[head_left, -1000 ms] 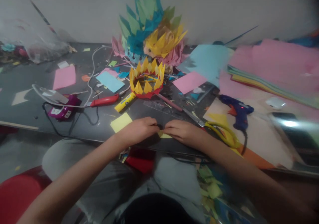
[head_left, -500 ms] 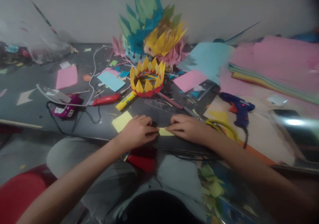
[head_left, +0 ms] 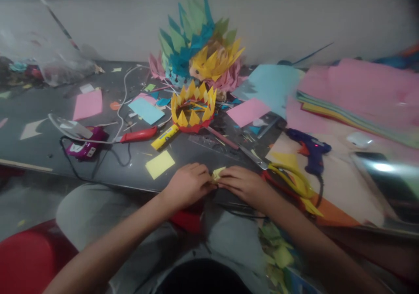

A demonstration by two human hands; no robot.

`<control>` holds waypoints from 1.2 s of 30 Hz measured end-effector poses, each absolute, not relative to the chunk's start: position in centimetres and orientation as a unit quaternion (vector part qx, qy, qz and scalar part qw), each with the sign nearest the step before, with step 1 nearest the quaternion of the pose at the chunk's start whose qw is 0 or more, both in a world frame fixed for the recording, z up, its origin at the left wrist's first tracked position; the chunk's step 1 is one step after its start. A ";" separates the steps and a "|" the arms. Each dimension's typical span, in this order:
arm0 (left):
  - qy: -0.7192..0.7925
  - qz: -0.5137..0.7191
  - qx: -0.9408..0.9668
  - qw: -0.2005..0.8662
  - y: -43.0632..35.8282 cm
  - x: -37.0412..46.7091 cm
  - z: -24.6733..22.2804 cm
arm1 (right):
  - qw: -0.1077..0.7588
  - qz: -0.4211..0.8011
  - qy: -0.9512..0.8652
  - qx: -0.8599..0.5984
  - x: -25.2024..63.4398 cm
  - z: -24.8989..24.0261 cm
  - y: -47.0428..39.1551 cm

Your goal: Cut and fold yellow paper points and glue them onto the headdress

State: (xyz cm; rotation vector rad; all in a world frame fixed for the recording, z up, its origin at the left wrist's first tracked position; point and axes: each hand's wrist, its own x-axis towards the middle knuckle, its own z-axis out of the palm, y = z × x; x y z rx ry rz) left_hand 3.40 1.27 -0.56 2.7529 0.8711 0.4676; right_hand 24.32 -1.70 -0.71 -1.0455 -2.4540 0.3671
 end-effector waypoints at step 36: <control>0.234 0.183 0.925 0.235 2.9 2.3 -0.7 | 0.241 0.131 -0.818 -0.505 21.6 -1.0 -1.0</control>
